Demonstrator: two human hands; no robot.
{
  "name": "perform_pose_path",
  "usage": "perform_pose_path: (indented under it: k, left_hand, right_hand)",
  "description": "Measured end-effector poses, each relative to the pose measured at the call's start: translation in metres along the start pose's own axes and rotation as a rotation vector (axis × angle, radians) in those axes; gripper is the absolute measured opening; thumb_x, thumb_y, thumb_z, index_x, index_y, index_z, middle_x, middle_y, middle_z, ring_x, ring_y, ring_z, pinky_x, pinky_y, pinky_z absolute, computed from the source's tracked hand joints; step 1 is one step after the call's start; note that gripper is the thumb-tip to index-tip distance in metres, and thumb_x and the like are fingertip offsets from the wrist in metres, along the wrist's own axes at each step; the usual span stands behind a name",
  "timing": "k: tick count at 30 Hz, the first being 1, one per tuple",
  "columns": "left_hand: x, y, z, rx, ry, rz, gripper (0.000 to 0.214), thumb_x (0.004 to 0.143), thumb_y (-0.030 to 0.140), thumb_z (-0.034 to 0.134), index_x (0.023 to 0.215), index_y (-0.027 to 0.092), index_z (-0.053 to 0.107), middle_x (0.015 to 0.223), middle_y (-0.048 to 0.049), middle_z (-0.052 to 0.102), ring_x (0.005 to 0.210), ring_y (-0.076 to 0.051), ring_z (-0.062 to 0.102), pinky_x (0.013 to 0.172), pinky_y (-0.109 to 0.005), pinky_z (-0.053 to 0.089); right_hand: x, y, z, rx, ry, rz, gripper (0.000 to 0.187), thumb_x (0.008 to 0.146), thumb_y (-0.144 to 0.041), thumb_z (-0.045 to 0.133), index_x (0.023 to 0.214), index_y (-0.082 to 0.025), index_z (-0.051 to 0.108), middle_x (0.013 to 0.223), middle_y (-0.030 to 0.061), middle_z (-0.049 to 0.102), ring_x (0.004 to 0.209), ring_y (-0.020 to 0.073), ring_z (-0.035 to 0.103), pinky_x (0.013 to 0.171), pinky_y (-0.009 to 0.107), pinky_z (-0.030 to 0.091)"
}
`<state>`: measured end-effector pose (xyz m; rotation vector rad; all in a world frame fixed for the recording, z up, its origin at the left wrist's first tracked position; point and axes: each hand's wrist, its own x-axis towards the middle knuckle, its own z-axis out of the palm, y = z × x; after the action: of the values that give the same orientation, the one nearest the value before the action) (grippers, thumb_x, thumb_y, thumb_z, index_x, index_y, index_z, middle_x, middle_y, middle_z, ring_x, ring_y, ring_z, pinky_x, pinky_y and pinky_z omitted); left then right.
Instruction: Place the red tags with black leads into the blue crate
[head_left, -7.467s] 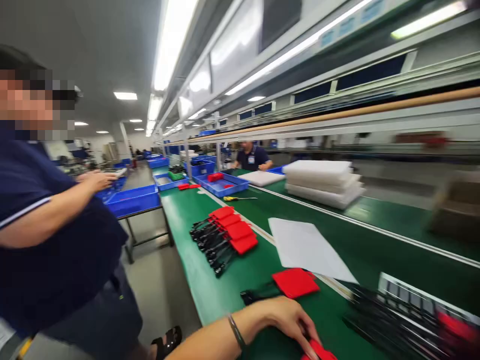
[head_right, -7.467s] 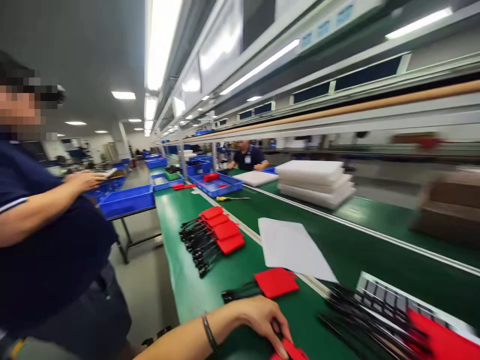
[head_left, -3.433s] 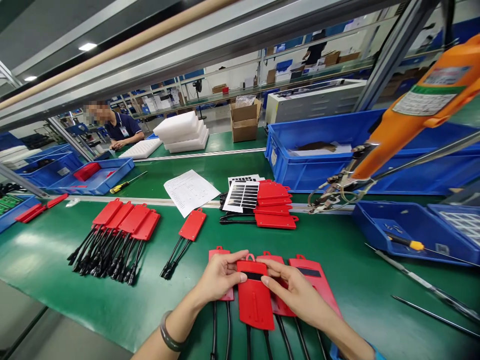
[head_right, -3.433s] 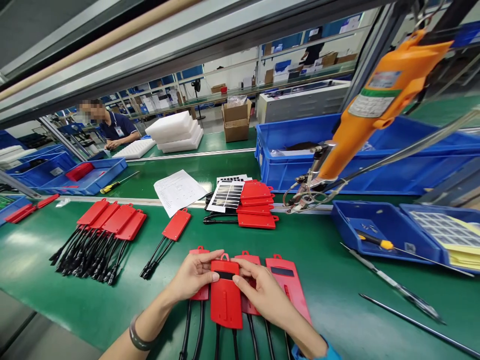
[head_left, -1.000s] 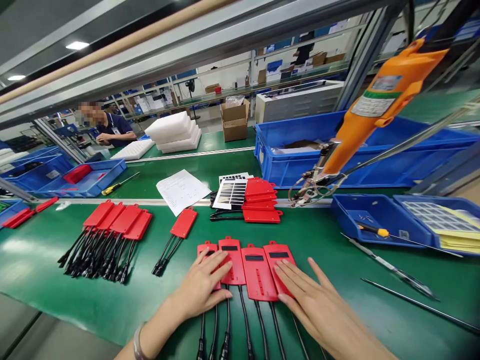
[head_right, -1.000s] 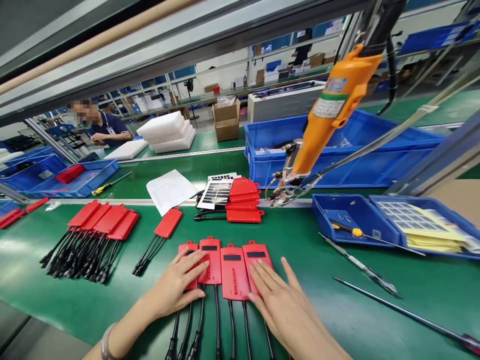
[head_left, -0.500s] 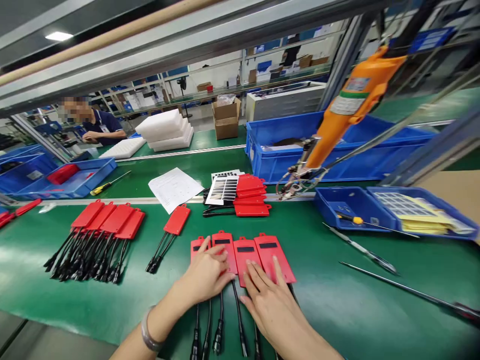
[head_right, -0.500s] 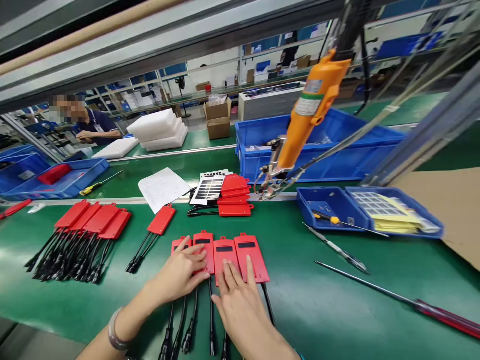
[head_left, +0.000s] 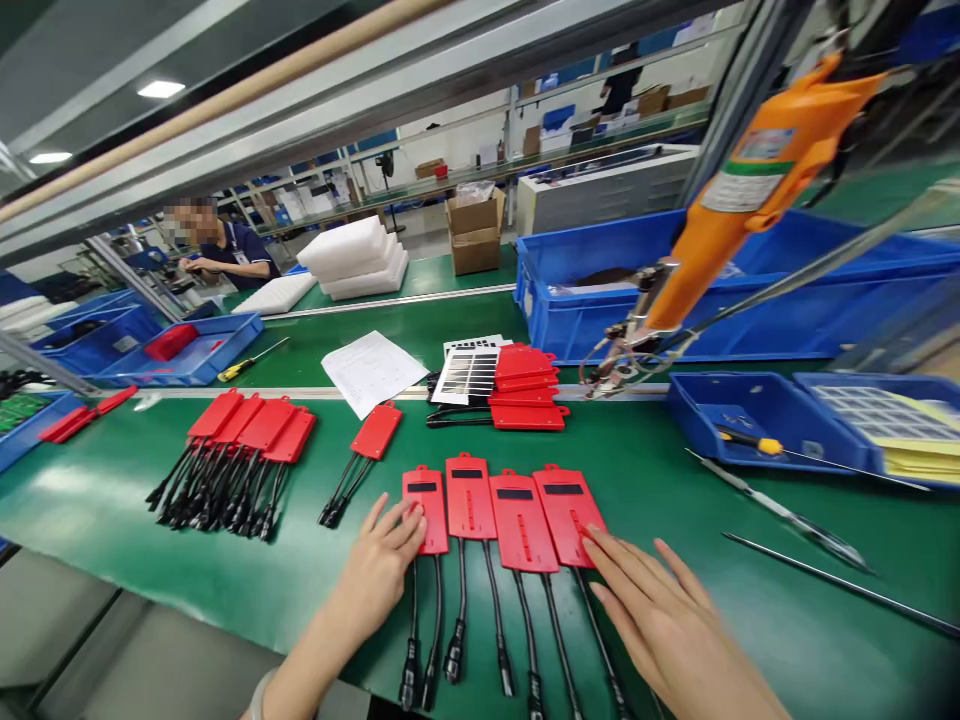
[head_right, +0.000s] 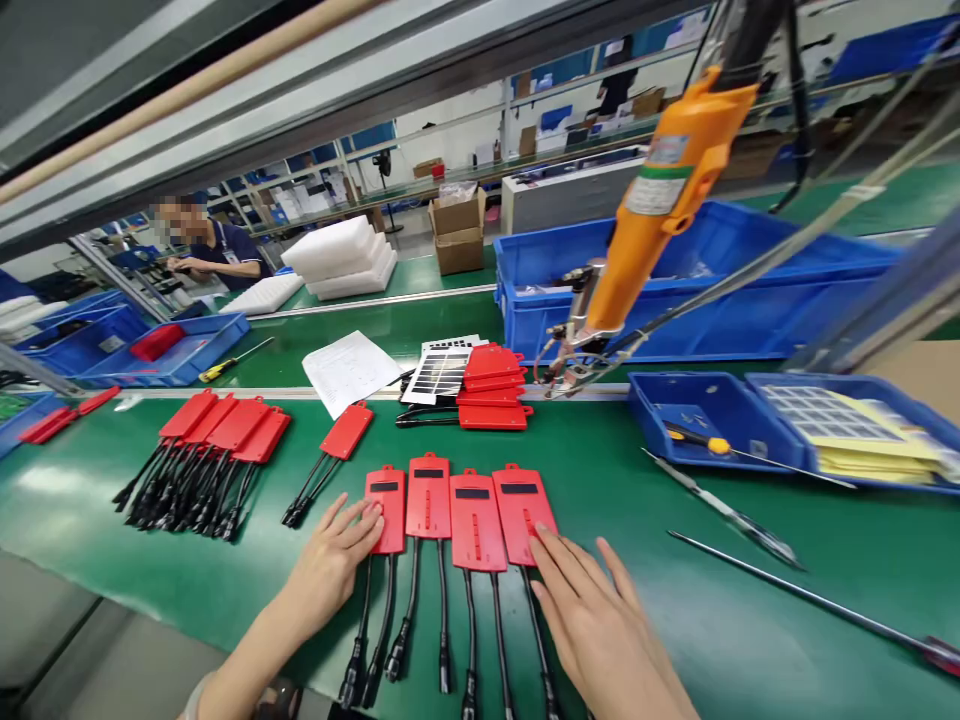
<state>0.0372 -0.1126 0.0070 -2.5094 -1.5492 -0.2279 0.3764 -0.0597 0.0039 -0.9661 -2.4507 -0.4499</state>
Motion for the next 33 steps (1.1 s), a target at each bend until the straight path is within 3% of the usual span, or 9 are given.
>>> perform_pose_path:
  k: [6,9,13,16,19,21,25,30,33]
  left_hand:
    - [0.017,0.010,-0.001,0.054,-0.066,-0.109,0.034,0.086,0.003,0.048,0.109,0.016,0.070,0.117,-0.0113,0.067,0.116,-0.026,0.058,0.107,-0.047,0.044]
    - [0.011,-0.011,-0.016,-0.065,0.022,-0.321,0.051,0.077,-0.006,0.042,0.103,0.026,0.072,0.119,-0.0056,0.064,0.112,-0.024,0.058,0.098,-0.045,0.050]
    - [0.000,-0.025,-0.023,-0.051,0.036,-0.579,0.050,0.082,-0.005,0.034,0.111,0.018,0.067,0.118,-0.0109,0.062,0.110,-0.024,0.059,0.093,-0.041,0.053]
    - [0.007,-0.012,-0.015,-0.052,0.004,-0.530,0.035,0.096,0.020,0.043,0.129,0.015,0.055,0.125,-0.0150,0.058,0.114,-0.027,0.057,0.094,-0.044,0.052]
    - [0.029,0.006,-0.006,-0.040,-0.002,-0.387,0.055,0.093,0.045,0.054,0.138,0.014,0.047,0.136,-0.0185,0.051,0.123,-0.032,0.051,0.098,-0.048,0.048]
    - [0.051,0.016,-0.002,-0.039,-0.015,-0.269,0.067,0.090,0.056,0.056,0.142,0.015,0.043,0.140,-0.0203,0.048,0.127,-0.035,0.048,0.099,-0.050,0.046]
    - [0.095,0.032,0.006,-0.013,-0.041,-0.062,0.083,0.085,0.068,0.052,0.147,0.014,0.038,0.144,-0.0243,0.044,0.129,-0.039,0.046,0.102,-0.054,0.042]
    - [0.134,0.054,0.035,0.022,-0.034,0.128,0.092,0.082,0.079,0.042,0.143,0.010,0.045,0.140,-0.0294,0.046,0.127,-0.044,0.047,0.101,-0.059,0.039]
    - [0.143,0.062,0.049,-0.021,-0.020,0.197,0.088,0.084,0.076,0.038,0.141,0.009,0.047,0.142,-0.0299,0.044,0.128,-0.045,0.045,0.099,-0.060,0.041]
  right_hand:
    - [0.008,-0.001,0.012,-0.044,0.045,-0.037,0.046,0.100,-0.025,0.028,0.097,-0.008,0.070,0.102,0.0141,0.072,0.087,0.0255,0.068,0.087,0.051,0.046]
    - [0.008,-0.003,0.017,-0.018,0.021,0.060,0.052,0.101,-0.035,0.026,0.102,-0.005,0.069,0.107,0.0195,0.068,0.089,0.0277,0.066,0.079,0.046,0.054]
    - [0.009,-0.012,0.031,-0.037,0.038,0.188,0.068,0.099,-0.052,0.020,0.123,-0.004,0.062,0.129,0.0311,0.051,0.106,0.0425,0.059,0.071,0.050,0.056]
    - [0.005,-0.015,0.041,0.001,0.018,0.229,0.063,0.097,-0.053,0.028,0.122,-0.009,0.065,0.130,0.0317,0.050,0.102,0.0443,0.060,0.068,0.053,0.055]
    - [-0.006,-0.013,0.038,0.173,-0.078,0.369,0.040,0.090,-0.042,0.050,0.111,-0.013,0.069,0.129,0.0279,0.052,0.099,0.0395,0.061,0.071,0.051,0.057]
    - [-0.012,-0.013,0.024,0.368,-0.139,0.515,0.034,0.085,-0.031,0.057,0.112,-0.015,0.069,0.133,0.0243,0.051,0.111,0.0379,0.058,0.087,0.052,0.054]
    - [-0.018,-0.012,-0.027,0.895,-0.111,0.883,0.057,0.080,-0.030,0.057,0.135,-0.015,0.054,0.142,0.0158,0.049,0.129,0.0310,0.047,0.109,0.049,0.038]
    - [-0.060,0.012,-0.107,1.655,0.458,1.355,0.053,0.082,-0.039,0.044,0.125,-0.011,0.057,0.110,0.0169,0.069,0.103,0.0327,0.066,0.087,0.049,0.054]
    - [-0.111,0.028,-0.167,1.489,0.809,1.591,0.045,0.085,-0.047,0.055,0.114,-0.014,0.061,0.100,0.0153,0.072,0.093,0.0306,0.069,0.077,0.041,0.058]
